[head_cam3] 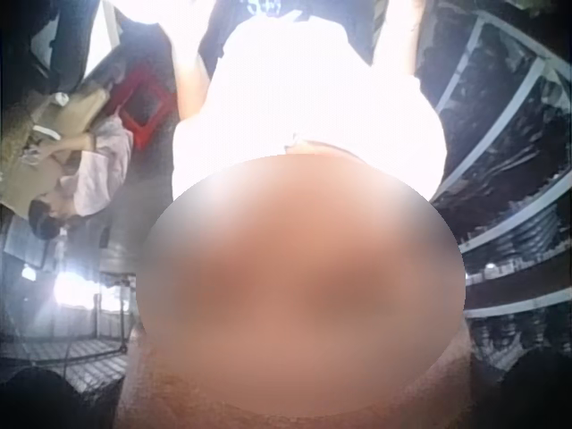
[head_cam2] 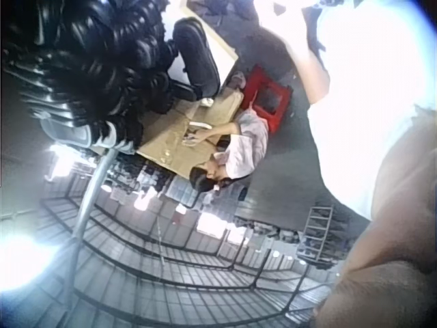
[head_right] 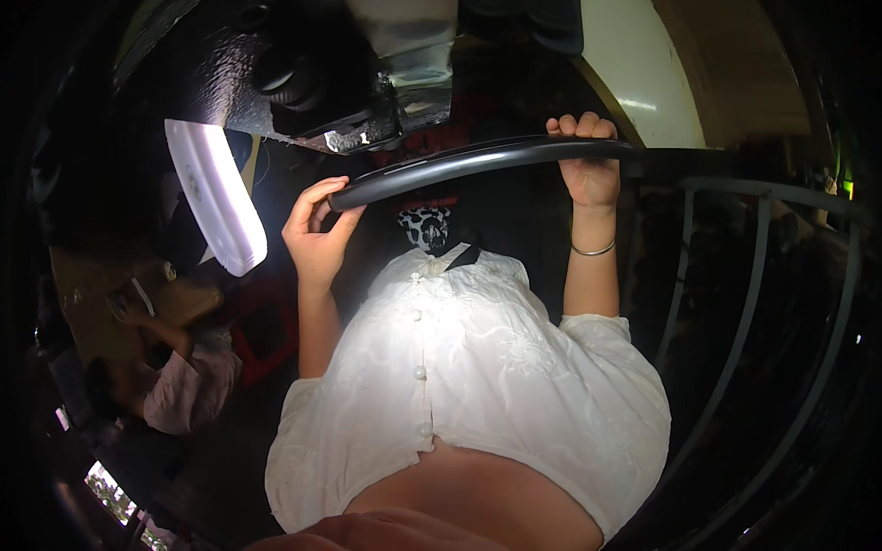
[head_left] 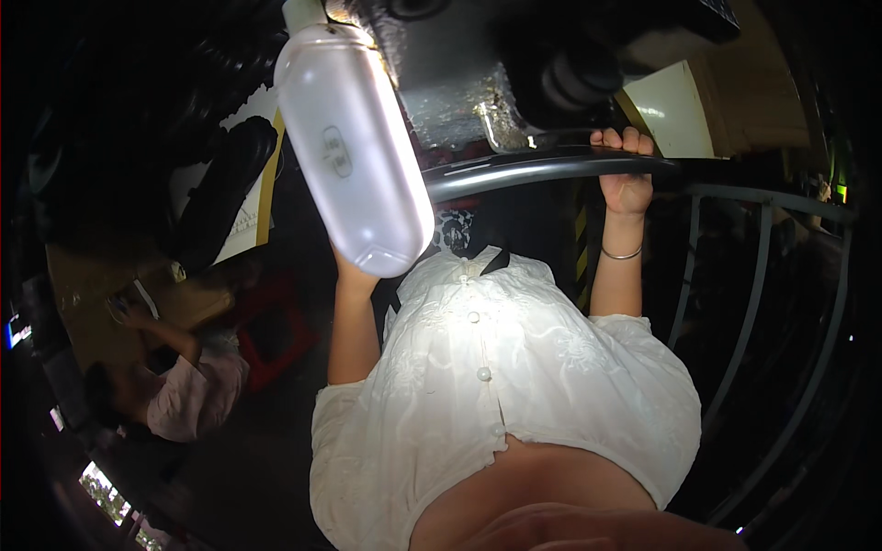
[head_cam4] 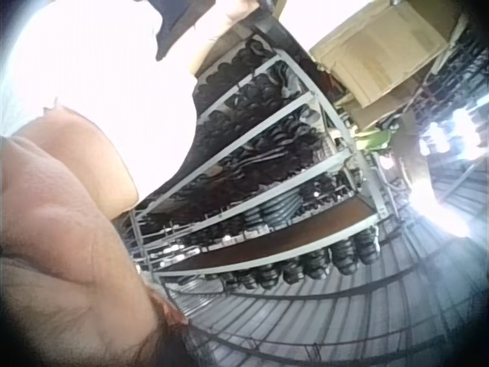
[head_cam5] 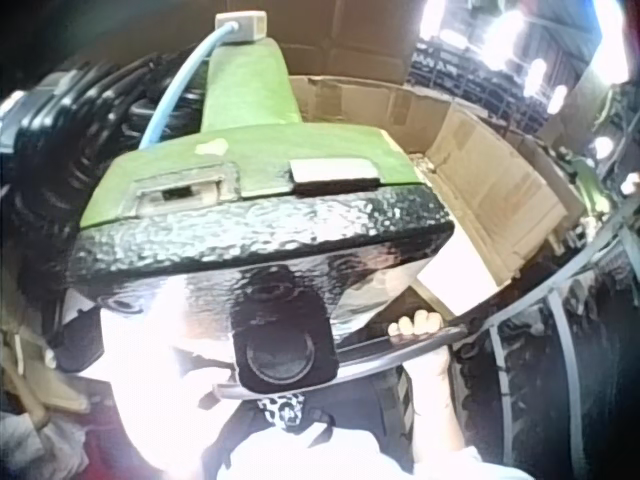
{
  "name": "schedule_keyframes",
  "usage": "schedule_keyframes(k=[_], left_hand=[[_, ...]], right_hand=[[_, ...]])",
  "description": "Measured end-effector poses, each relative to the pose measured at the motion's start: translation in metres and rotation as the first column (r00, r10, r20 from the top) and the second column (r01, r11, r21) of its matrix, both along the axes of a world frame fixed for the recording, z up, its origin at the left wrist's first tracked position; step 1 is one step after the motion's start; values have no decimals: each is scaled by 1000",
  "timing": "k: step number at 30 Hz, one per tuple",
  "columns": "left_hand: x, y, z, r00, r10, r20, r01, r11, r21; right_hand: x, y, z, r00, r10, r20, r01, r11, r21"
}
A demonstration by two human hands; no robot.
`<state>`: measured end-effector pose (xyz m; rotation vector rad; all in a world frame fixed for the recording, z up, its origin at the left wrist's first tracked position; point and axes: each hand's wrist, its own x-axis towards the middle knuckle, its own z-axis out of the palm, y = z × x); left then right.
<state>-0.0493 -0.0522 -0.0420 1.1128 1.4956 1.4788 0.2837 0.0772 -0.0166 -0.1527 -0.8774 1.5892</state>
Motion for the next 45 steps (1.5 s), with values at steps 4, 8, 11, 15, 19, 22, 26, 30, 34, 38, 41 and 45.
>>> schedule_keyframes(k=[4, 8, 11, 15, 19, 22, 26, 30, 34, 38, 41, 45], left_hand=[[24, 12, 29, 971, -75, 227, 51, 993, 109], [46, 24, 58, 933, -241, 267, 167, 948, 271], [52, 27, 65, 976, -207, -64, 216, 941, 259], [58, 31, 63, 958, -255, -130, 286, 875, 391], [60, 33, 64, 972, -192, -133, 230, 883, 409], [61, 29, 70, 980, -181, 77, 150, 942, 300], [57, 24, 58, 985, -159, 72, 135, 955, 263], [65, 32, 52, 959, -189, 211, 146, 968, 203], [89, 48, 69, 938, -89, 335, 128, 987, -98], [84, 63, 68, 955, -224, 193, 264, 941, -214], [76, 61, 59, 964, -216, 155, 250, 936, -247], [69, 53, 51, 967, -153, 202, 186, 970, -158]], right_hand=[[10, 1, -9, 997, -25, -74, 22, 999, -41], [20, 2, -15, 993, -4, -115, -2, 998, -57], [26, 3, -25, 991, 8, -136, -17, 998, -63], [16, -1, -27, 991, -112, 71, 125, 971, -202], [-17, -8, -25, 998, -65, -23, 54, 947, -316], [-8, -1, -39, 995, -13, -96, -28, 906, -421], [17, -3, -67, 935, 37, 354, 112, 913, -391], [16, -20, -67, 426, 347, 836, -9, 925, -379], [-9, -42, -83, 301, 486, 820, -152, 874, -462], [-18, -52, -85, 332, 485, 809, -117, 872, -475], [-5, -45, -77, 328, 443, 834, -146, 896, -419], [31, -23, -46, 188, 306, 933, -143, 949, -282]])
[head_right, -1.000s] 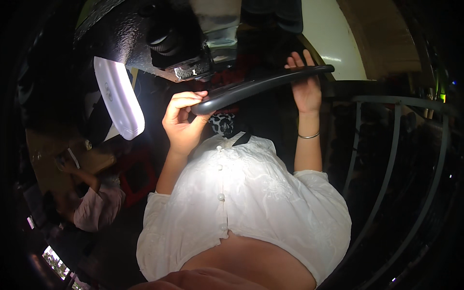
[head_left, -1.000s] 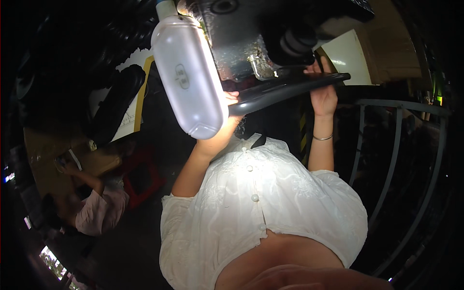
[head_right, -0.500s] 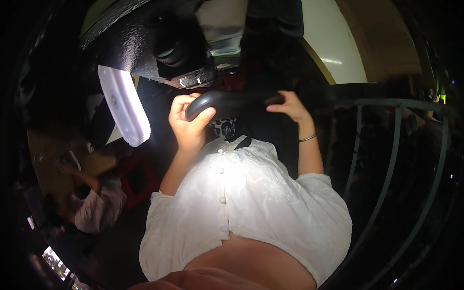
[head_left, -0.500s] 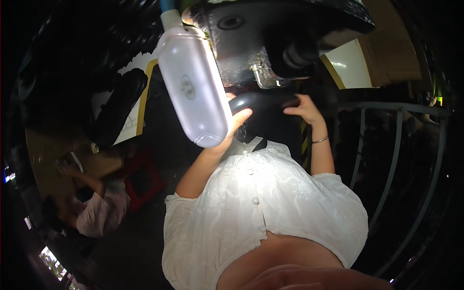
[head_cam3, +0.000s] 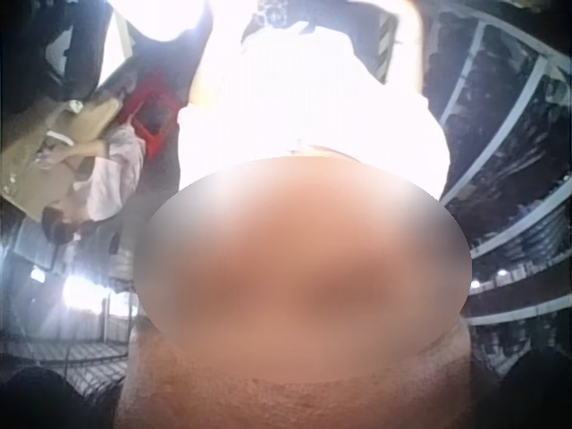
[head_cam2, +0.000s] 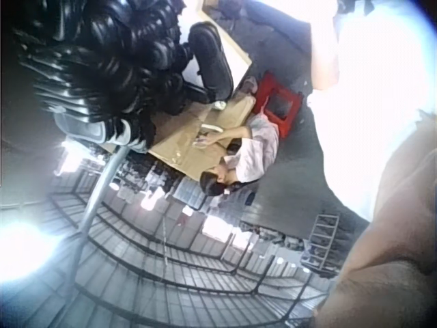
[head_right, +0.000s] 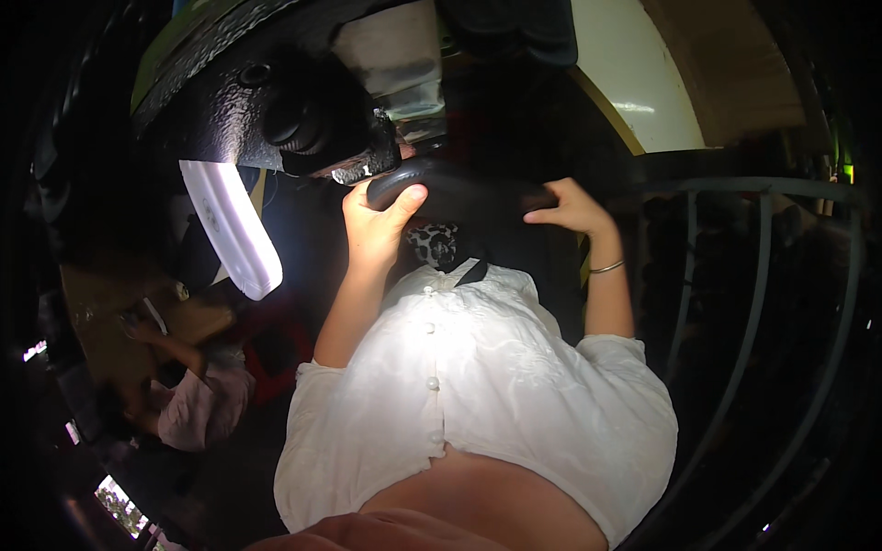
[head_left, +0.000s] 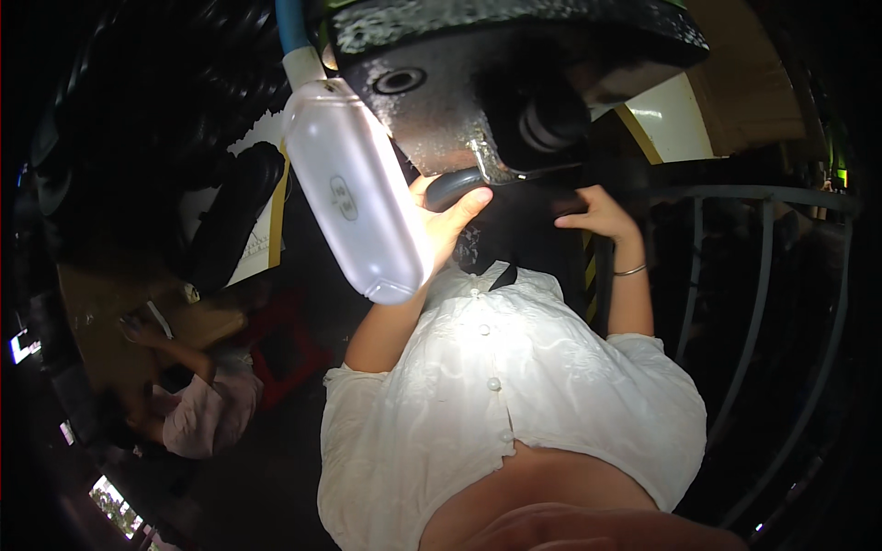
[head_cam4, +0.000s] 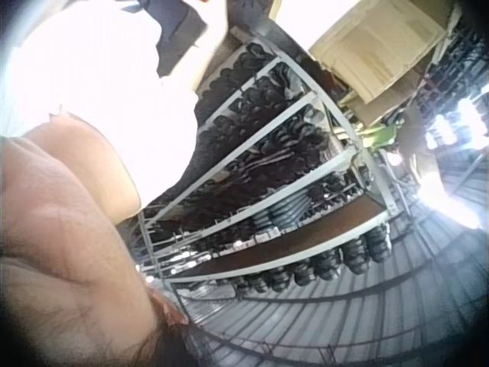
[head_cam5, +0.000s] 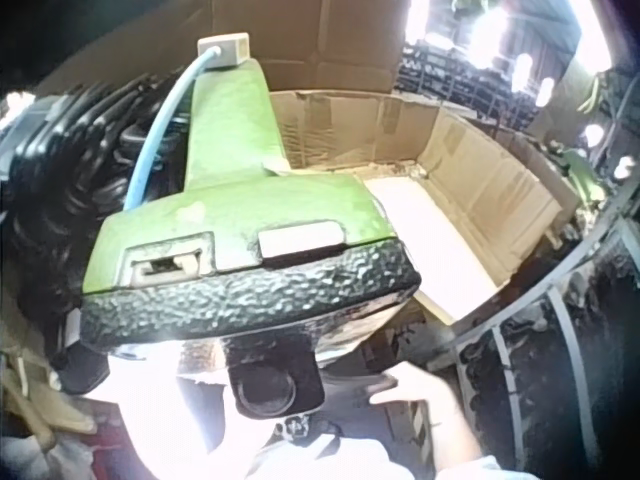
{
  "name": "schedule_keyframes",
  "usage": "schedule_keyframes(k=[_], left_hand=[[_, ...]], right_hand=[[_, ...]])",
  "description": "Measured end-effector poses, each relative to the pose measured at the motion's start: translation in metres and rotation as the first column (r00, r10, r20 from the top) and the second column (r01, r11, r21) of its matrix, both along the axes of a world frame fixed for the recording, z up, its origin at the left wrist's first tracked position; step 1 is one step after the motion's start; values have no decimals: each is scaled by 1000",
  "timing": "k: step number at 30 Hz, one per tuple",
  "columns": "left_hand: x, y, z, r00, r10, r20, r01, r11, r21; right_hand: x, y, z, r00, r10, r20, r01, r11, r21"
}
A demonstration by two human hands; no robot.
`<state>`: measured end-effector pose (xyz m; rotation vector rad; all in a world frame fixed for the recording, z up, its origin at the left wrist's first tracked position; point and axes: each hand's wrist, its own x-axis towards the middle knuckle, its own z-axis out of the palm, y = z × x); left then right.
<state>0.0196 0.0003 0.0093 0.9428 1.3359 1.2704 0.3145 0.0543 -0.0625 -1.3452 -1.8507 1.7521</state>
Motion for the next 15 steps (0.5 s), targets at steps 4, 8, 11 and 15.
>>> schedule_keyframes(k=[4, 8, 11, 15], left_hand=[[-5, -1, 10, 997, -64, 49, 63, 997, 38], [-14, -1, -17, 986, -12, -168, 39, 986, 161], [-23, -5, -35, 956, -65, 288, 25, 990, 141], [-33, -9, -31, 983, -173, 61, 167, 982, 92]], right_hand=[[25, 20, 67, 992, -22, 123, -1, 983, 185], [35, 25, 112, 990, -126, 56, 102, 944, 313], [35, 25, 113, 956, -234, -178, 285, 890, 355], [-7, 24, 69, 343, -504, -793, 683, 713, -158]])
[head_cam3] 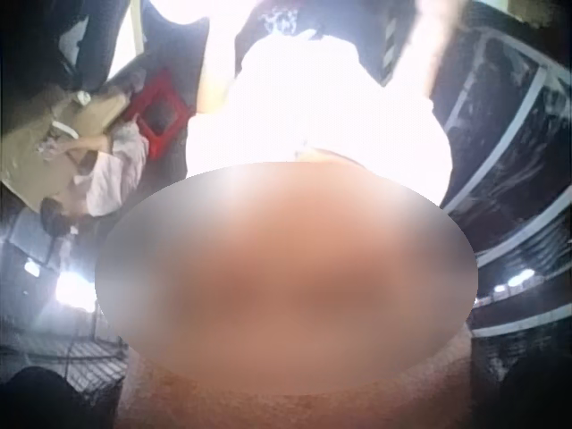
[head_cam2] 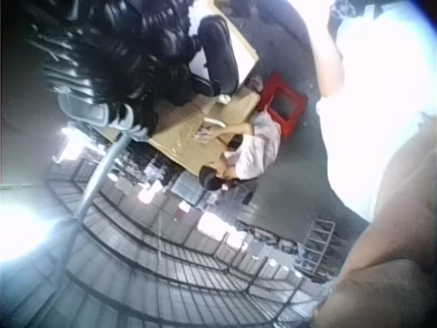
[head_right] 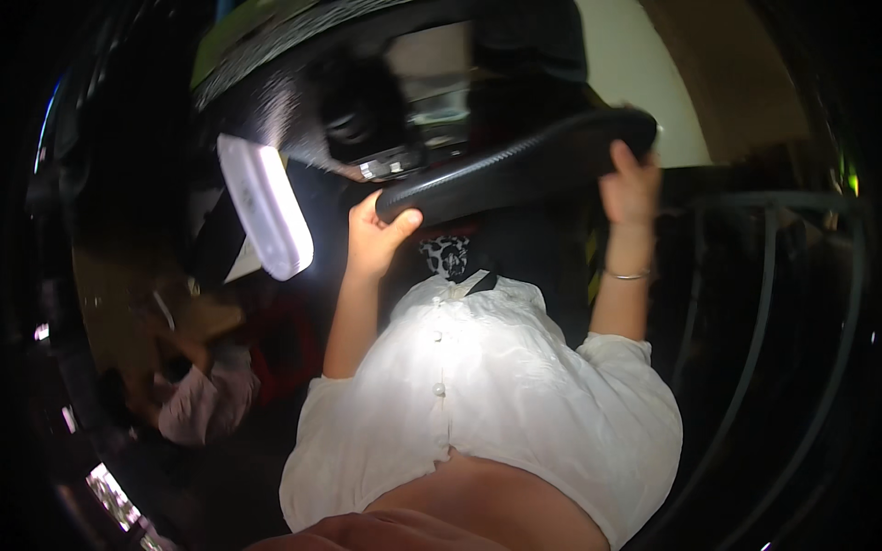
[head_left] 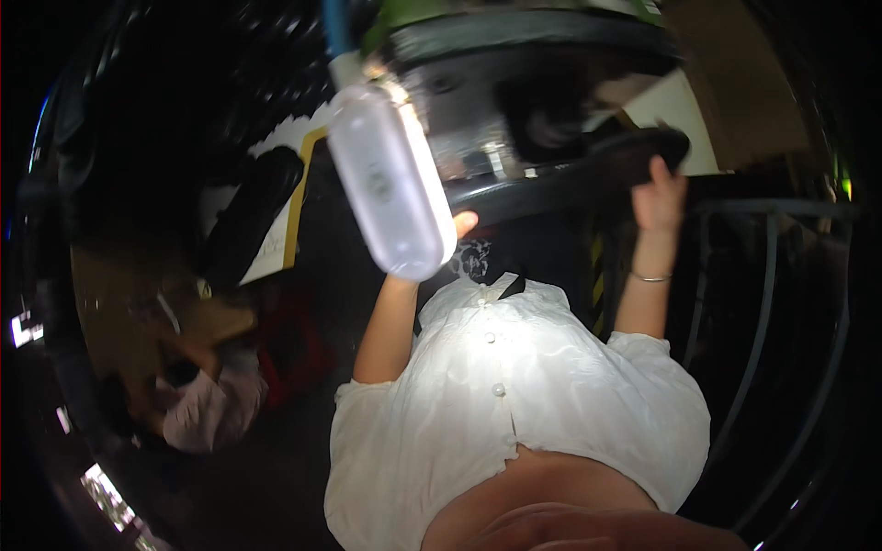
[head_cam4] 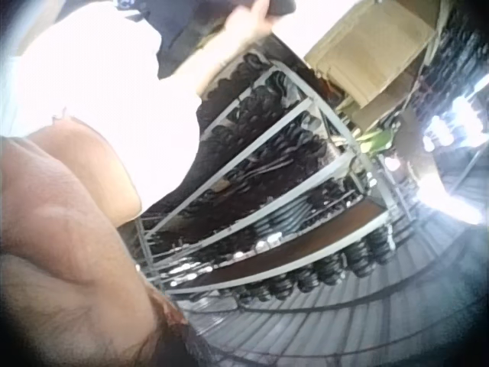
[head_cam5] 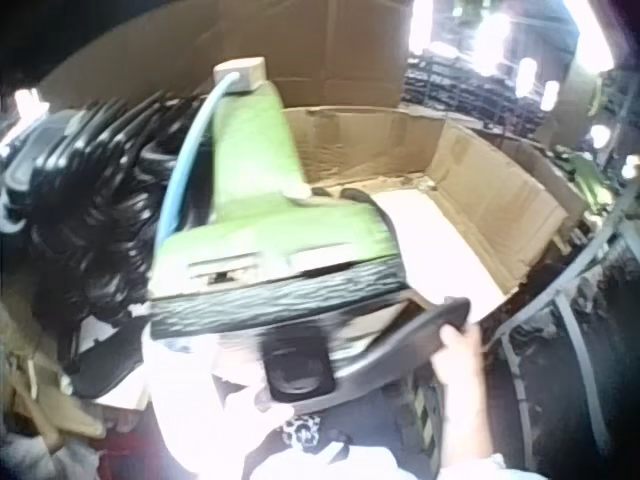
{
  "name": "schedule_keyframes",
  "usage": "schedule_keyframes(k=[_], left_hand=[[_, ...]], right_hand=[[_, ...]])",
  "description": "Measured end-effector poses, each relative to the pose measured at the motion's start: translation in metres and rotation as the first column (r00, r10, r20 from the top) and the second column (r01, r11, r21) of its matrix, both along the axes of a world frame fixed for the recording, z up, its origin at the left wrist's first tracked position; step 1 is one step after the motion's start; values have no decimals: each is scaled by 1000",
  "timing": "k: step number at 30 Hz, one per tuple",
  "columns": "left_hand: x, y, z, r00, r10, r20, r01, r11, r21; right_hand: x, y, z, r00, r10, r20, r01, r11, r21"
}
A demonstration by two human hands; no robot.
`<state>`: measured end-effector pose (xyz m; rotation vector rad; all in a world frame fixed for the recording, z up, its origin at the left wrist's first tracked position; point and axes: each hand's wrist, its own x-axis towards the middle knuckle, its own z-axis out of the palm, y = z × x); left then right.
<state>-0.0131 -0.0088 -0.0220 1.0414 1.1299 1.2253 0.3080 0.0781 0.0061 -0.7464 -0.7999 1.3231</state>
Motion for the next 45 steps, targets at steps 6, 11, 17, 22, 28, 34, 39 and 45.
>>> schedule_keyframes(k=[6, 11, 17, 22, 28, 34, 39, 45], left_hand=[[40, 5, 9, 895, 74, -441, 163, 865, 475], [28, 4, 20, 786, 65, -615, 186, 923, 336], [-78, 6, -7, 523, 406, -749, -22, 885, 464], [-204, 10, 18, -39, 428, -903, -240, 873, 424], [-253, 20, 14, 95, 186, -978, -297, 943, 150], [-72, -28, 52, 188, 591, -784, -232, 803, 549], [30, -39, 32, 940, 329, -90, -293, 913, 283], [46, 8, 49, 943, -5, -333, 53, 989, 136]], right_hand=[[-127, -55, -24, 911, 245, 332, -303, 943, 136], [-112, 7, -4, 871, -29, 490, -45, 989, 139], [-44, 87, 11, 415, -511, 753, 127, 852, 508], [-68, 57, -20, 589, -303, 749, -20, 921, 389], [-105, 9, -69, 670, 54, 741, -232, 963, 139], [-123, -50, -72, 434, 374, 820, -548, 832, -90], [-139, -82, -104, 352, 648, 676, -706, 658, -263], [-149, -90, -127, 412, 756, 509, -710, 617, -341]])
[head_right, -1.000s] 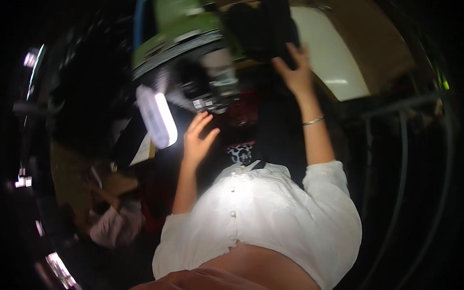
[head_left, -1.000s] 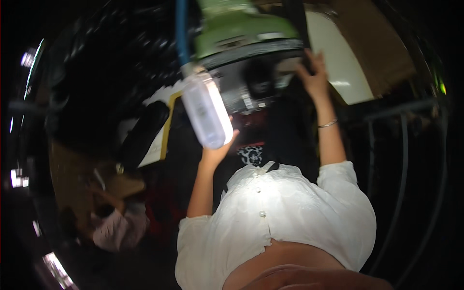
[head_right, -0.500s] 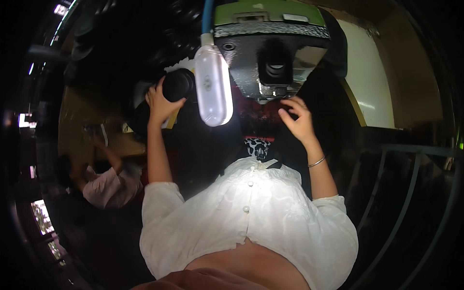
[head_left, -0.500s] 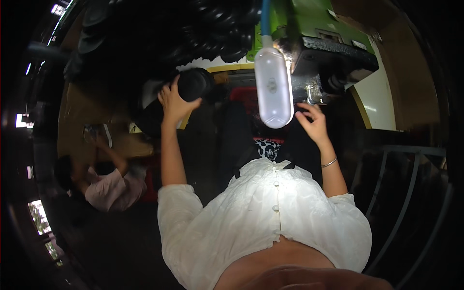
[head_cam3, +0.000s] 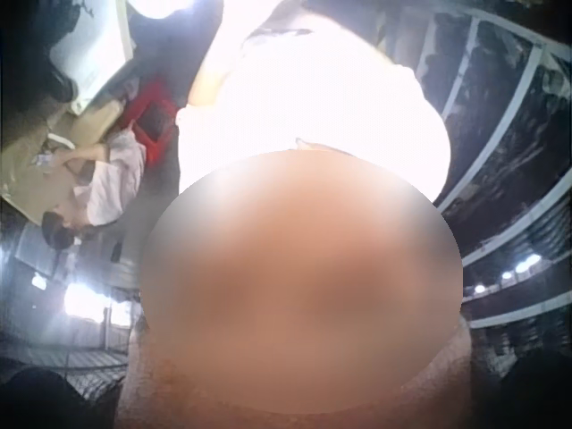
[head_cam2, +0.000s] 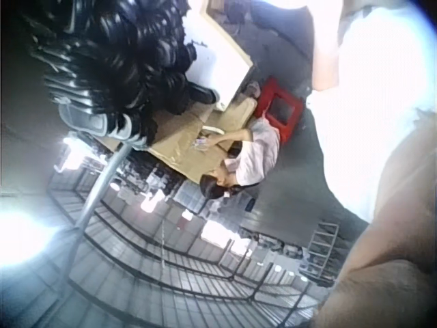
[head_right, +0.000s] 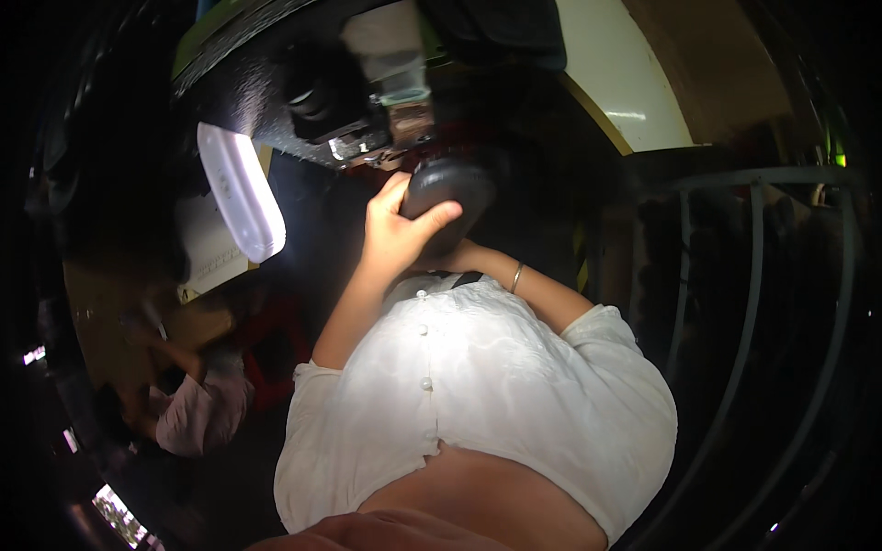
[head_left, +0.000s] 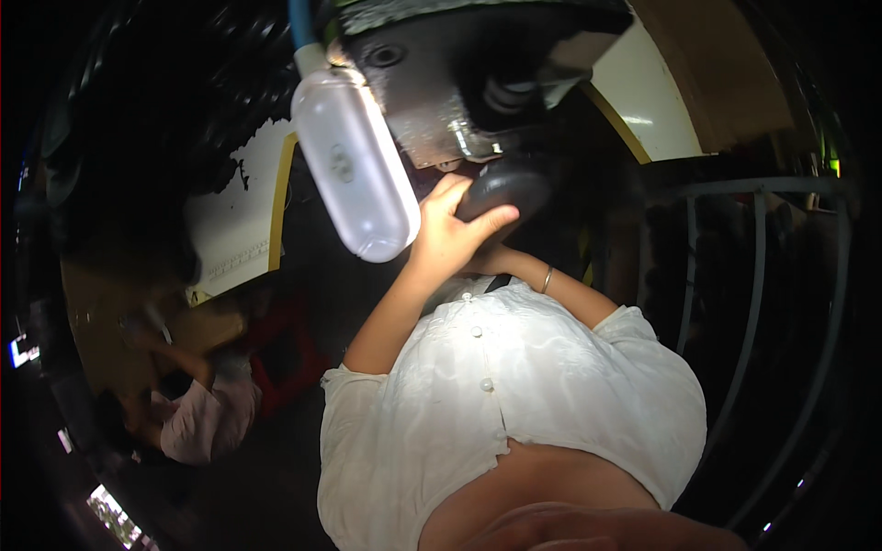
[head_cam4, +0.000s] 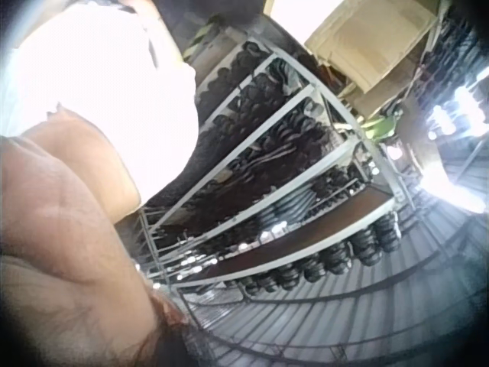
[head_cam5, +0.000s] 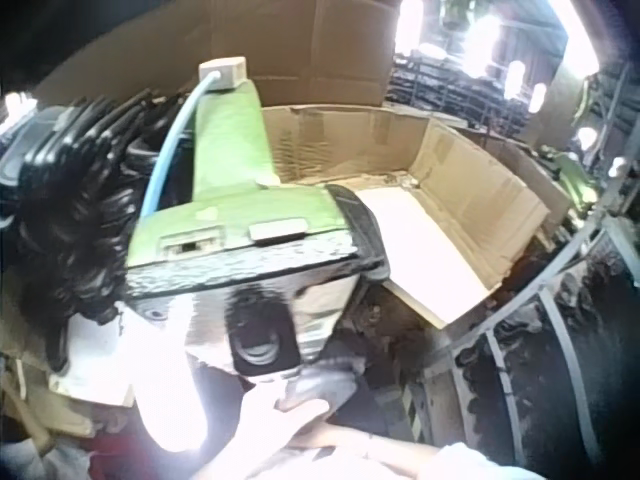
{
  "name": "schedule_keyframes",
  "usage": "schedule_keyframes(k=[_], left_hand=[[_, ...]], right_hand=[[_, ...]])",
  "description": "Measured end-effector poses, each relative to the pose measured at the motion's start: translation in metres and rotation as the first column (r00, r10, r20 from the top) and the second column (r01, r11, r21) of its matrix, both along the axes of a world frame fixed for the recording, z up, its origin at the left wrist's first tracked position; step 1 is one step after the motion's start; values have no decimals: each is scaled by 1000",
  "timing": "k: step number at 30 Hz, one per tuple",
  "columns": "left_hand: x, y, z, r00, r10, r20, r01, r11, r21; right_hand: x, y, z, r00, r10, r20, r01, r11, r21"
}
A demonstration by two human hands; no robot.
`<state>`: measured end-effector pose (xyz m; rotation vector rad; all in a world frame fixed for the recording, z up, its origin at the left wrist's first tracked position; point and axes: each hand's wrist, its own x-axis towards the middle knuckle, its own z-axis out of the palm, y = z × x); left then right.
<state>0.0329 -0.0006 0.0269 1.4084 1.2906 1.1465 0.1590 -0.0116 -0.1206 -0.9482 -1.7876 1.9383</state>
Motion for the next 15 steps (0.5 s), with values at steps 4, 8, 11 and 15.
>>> schedule_keyframes(k=[4, 8, 11, 15], left_hand=[[-5, 15, 13, 970, 25, 241, 32, 973, -227], [-15, 6, 8, 970, 67, 232, -5, 967, -256], [-14, -1, 2, 970, 113, 216, -61, 970, -234], [-12, -5, -12, 924, 168, 344, -103, 975, -198]], right_hand=[[-9, 1, -1, 987, 95, -131, -111, 987, -120], [-5, 1, 18, 987, 160, -26, -161, 987, -22], [13, 2, 1, 994, 92, -60, -94, 995, -27], [56, 9, 10, 997, -69, 22, 67, 996, 55]])
